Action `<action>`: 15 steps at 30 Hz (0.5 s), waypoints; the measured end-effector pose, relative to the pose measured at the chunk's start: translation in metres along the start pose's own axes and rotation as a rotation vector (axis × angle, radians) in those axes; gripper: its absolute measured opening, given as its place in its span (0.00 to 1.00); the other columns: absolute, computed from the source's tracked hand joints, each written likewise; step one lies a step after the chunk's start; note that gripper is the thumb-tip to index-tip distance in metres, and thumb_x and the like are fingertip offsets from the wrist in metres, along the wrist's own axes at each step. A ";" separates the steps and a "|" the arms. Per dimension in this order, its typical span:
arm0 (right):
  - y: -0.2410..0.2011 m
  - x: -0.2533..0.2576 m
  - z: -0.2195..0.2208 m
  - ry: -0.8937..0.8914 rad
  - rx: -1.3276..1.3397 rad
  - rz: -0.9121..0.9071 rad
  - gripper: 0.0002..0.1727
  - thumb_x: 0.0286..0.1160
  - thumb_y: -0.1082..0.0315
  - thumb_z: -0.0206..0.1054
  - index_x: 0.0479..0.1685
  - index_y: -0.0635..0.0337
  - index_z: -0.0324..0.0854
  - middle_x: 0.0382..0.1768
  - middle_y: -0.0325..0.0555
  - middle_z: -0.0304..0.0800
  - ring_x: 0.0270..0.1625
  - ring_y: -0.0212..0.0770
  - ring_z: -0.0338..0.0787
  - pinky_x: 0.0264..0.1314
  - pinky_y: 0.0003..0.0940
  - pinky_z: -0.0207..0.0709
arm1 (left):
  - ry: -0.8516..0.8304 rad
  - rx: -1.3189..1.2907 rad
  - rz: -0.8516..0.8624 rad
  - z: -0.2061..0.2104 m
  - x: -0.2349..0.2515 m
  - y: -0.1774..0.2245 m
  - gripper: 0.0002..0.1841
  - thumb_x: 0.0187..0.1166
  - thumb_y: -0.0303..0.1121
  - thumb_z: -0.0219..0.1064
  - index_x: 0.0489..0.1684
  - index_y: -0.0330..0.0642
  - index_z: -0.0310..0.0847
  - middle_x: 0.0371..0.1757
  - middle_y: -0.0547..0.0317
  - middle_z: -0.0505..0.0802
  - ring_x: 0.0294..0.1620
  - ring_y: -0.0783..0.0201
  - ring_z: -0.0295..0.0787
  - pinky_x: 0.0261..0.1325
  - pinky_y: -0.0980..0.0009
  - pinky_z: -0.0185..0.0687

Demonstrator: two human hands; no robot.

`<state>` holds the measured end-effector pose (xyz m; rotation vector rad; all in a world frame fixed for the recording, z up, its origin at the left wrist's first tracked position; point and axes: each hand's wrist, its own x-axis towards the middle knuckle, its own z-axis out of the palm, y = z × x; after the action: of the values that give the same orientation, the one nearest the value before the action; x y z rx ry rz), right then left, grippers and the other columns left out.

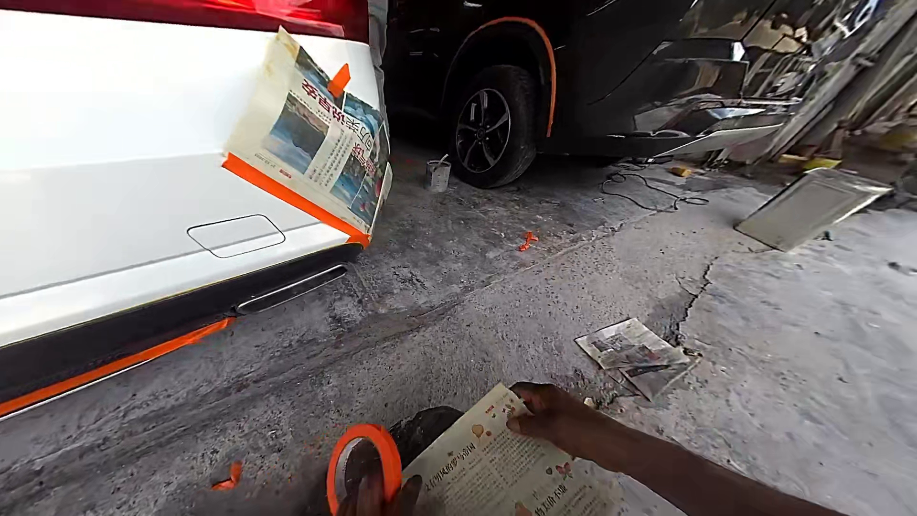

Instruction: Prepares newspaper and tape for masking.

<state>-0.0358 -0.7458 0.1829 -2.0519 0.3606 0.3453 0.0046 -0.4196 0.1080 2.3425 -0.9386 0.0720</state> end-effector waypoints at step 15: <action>-0.014 -0.011 0.118 0.192 -0.347 -0.589 0.20 0.85 0.61 0.63 0.71 0.58 0.83 0.60 0.51 0.90 0.47 0.40 0.91 0.51 0.36 0.86 | 0.134 0.080 0.242 0.030 -0.024 -0.022 0.19 0.80 0.36 0.53 0.58 0.55 0.91 0.51 0.43 0.89 0.49 0.45 0.88 0.53 0.49 0.83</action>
<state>-0.0519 -0.6348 0.1425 -2.4223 -0.2135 -0.1627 -0.0036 -0.4095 0.0654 2.2529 -1.1648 0.3657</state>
